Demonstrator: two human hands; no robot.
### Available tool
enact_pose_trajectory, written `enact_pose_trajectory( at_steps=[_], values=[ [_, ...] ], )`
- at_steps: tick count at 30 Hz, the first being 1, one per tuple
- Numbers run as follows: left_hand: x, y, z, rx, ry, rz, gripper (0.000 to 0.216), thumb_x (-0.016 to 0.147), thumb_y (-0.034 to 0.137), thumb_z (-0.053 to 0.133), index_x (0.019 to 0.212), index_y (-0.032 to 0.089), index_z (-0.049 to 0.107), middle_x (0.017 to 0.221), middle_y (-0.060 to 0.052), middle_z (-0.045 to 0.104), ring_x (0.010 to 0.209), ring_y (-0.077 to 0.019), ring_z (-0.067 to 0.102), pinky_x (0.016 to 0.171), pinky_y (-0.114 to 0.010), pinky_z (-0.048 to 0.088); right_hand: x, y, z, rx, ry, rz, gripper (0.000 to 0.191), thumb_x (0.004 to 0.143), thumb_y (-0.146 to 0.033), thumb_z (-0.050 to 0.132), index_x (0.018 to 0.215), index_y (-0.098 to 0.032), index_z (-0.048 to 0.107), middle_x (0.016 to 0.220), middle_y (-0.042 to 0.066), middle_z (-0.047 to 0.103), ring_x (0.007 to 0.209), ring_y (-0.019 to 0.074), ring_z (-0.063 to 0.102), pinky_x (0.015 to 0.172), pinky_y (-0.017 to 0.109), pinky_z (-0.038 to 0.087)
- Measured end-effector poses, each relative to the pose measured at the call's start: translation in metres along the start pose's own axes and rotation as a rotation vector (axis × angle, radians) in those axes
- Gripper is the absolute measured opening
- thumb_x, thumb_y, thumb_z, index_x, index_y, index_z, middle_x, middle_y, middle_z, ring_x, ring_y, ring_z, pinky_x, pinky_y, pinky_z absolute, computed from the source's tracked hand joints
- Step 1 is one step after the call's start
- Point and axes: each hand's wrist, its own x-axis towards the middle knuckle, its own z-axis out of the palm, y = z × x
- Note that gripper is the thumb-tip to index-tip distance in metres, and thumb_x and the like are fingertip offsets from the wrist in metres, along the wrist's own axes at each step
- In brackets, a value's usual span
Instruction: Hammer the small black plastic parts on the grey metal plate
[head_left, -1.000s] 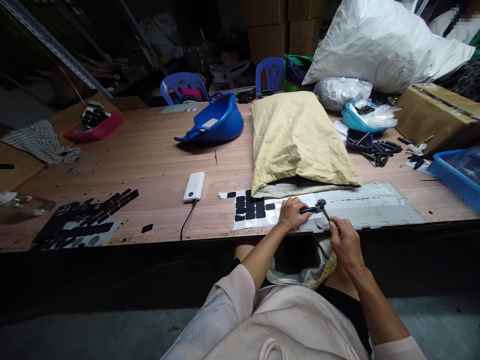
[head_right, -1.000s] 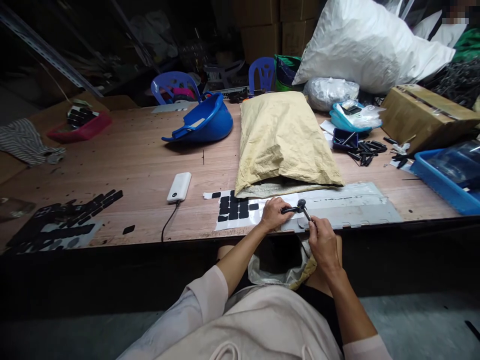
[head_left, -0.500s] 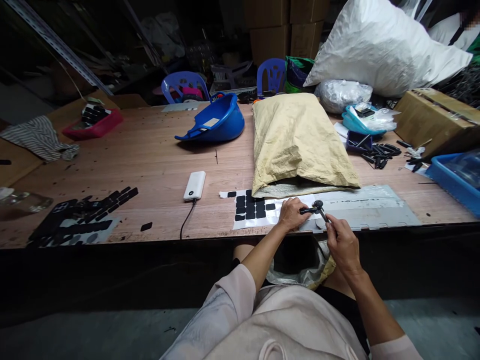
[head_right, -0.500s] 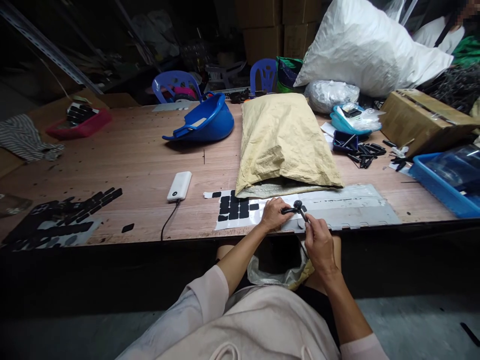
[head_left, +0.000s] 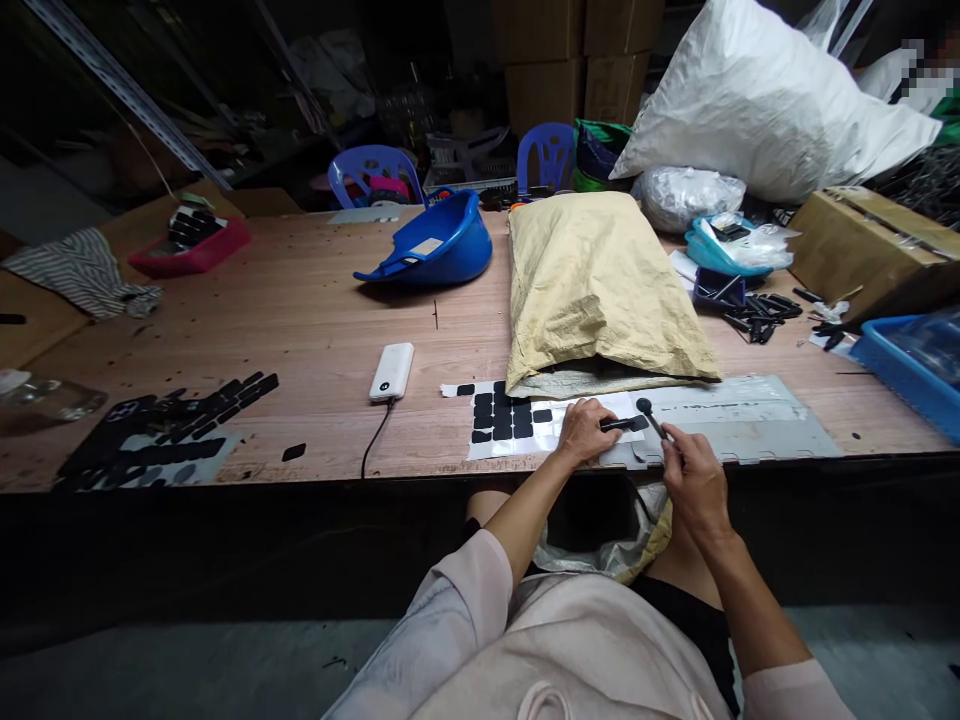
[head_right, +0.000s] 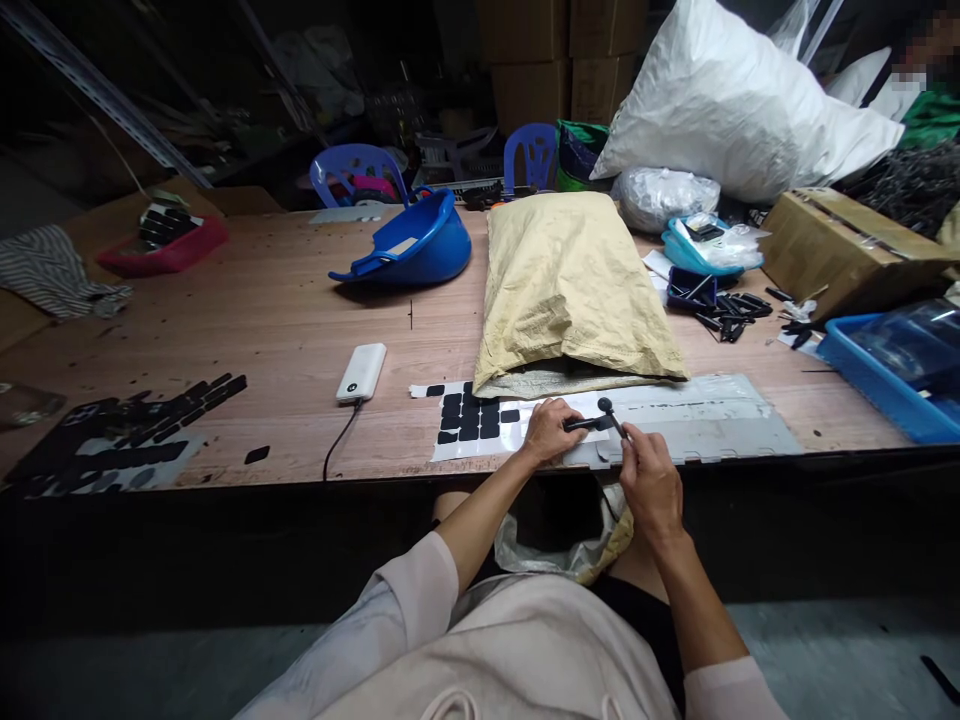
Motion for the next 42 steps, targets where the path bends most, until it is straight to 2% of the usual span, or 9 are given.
enact_pose_trajectory(
  at_steps=[4, 9, 16, 26, 42],
  values=[
    [0.002, -0.002, 0.001, -0.003, -0.013, -0.004, 0.016, 0.083, 0.031, 0.081, 0.097, 0.025, 0.083, 0.097, -0.005, 0.073, 0.104, -0.0249, 0.064, 0.098, -0.04, 0.048, 0.027, 0.03, -0.003, -0.253, 0.016, 0.052, 0.032, 0.099, -0.031, 0.053, 0.124, -0.023, 0.073, 0.099, 0.007, 0.064, 0.079, 0.0166, 0.051, 0.066, 0.03, 0.031],
    [0.003, -0.005, 0.003, -0.004, -0.008, 0.005, 0.013, 0.089, 0.034, 0.077, 0.097, 0.026, 0.082, 0.097, -0.004, 0.073, 0.102, -0.0235, 0.064, 0.097, -0.039, 0.048, 0.049, 0.056, 0.009, -0.396, -0.002, 0.039, 0.027, 0.095, -0.024, 0.058, 0.115, -0.021, 0.076, 0.094, 0.009, 0.061, 0.082, 0.0185, 0.043, 0.072, 0.033, 0.026],
    [0.001, -0.005, 0.0, -0.023, -0.012, 0.002, 0.014, 0.088, 0.034, 0.078, 0.098, 0.025, 0.082, 0.1, -0.004, 0.075, 0.104, -0.0238, 0.064, 0.098, -0.039, 0.047, 0.046, 0.048, 0.023, -0.385, 0.073, 0.106, 0.031, 0.096, -0.028, 0.053, 0.114, -0.019, 0.076, 0.1, 0.012, 0.062, 0.088, 0.0217, 0.043, 0.074, 0.036, 0.026],
    [0.001, -0.005, 0.001, -0.023, -0.001, -0.015, 0.012, 0.089, 0.033, 0.076, 0.096, 0.025, 0.081, 0.098, -0.003, 0.074, 0.103, -0.0236, 0.064, 0.098, -0.039, 0.047, 0.045, 0.045, 0.025, -0.438, 0.073, 0.107, 0.03, 0.091, -0.028, 0.056, 0.113, -0.019, 0.074, 0.102, 0.012, 0.059, 0.089, 0.023, 0.042, 0.075, 0.037, 0.027],
    [0.0, -0.003, -0.002, -0.021, -0.007, -0.025, 0.011, 0.089, 0.033, 0.076, 0.095, 0.024, 0.079, 0.099, -0.003, 0.074, 0.104, -0.0232, 0.064, 0.097, -0.039, 0.046, 0.044, 0.045, 0.026, -0.471, 0.079, 0.097, 0.032, 0.097, -0.031, 0.05, 0.113, -0.018, 0.074, 0.104, 0.014, 0.062, 0.09, 0.024, 0.045, 0.074, 0.036, 0.025]
  ],
)
